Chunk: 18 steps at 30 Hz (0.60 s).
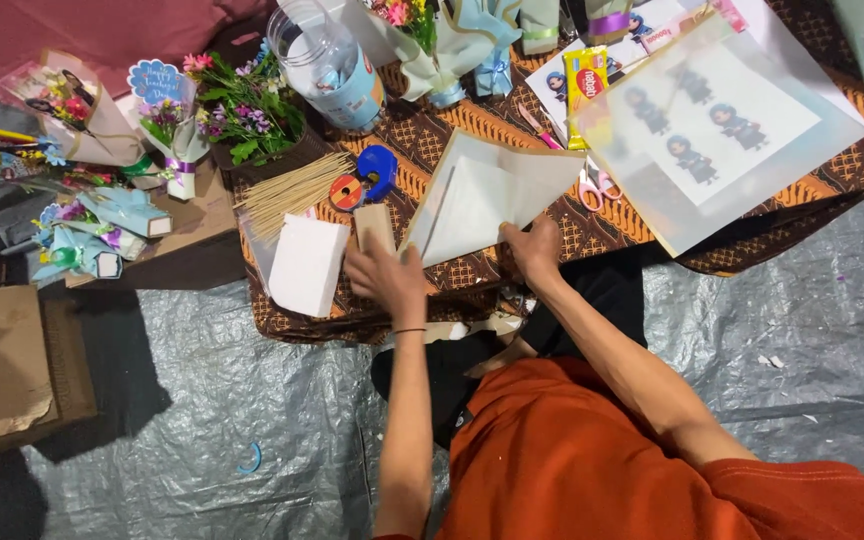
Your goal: Assembling a gift bouquet by attaching snack packets to a base and wrapping it with decorative paper
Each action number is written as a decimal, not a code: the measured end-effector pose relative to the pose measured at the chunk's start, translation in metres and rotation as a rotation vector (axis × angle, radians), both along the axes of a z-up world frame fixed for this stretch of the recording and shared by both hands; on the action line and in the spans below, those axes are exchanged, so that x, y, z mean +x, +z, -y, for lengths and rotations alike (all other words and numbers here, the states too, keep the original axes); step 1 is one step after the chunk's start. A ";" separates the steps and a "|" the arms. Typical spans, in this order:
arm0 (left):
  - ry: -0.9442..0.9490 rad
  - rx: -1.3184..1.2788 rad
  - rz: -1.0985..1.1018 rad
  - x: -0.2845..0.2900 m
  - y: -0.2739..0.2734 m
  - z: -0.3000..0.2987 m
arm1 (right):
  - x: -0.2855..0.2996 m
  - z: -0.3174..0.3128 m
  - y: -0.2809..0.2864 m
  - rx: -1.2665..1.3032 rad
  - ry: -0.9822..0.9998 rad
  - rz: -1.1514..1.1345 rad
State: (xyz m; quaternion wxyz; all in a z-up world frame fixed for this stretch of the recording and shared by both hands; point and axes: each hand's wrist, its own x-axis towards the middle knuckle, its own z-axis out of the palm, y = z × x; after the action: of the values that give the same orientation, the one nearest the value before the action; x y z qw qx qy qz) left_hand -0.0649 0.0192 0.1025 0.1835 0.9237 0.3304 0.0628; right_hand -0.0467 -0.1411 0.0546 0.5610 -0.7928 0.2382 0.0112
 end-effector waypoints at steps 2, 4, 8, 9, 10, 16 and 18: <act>-0.007 -0.006 0.004 -0.007 -0.027 -0.021 | -0.002 0.000 0.007 0.010 -0.003 -0.003; -0.011 -0.010 0.017 -0.010 -0.042 -0.034 | 0.000 -0.002 0.012 0.022 -0.004 0.002; 0.112 -0.189 0.223 -0.018 -0.023 -0.025 | 0.001 -0.002 -0.005 0.007 -0.046 -0.016; 0.167 -0.312 0.360 -0.020 -0.011 -0.018 | 0.002 -0.001 -0.012 -0.010 -0.047 -0.025; 0.150 -0.316 0.355 -0.018 -0.002 -0.002 | 0.006 0.000 -0.022 -0.011 -0.064 -0.027; -0.122 -0.704 0.325 -0.021 0.033 0.080 | 0.007 -0.002 -0.037 -0.097 0.006 -0.109; -0.235 -0.664 0.139 -0.018 0.028 0.094 | 0.008 0.001 -0.041 -0.126 0.018 -0.136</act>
State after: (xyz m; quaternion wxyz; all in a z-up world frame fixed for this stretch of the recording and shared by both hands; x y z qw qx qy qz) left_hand -0.0833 -0.0749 0.1301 0.5018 0.8388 0.2112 -0.0067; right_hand -0.0386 -0.1416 0.0138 0.4923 -0.8261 0.2685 0.0550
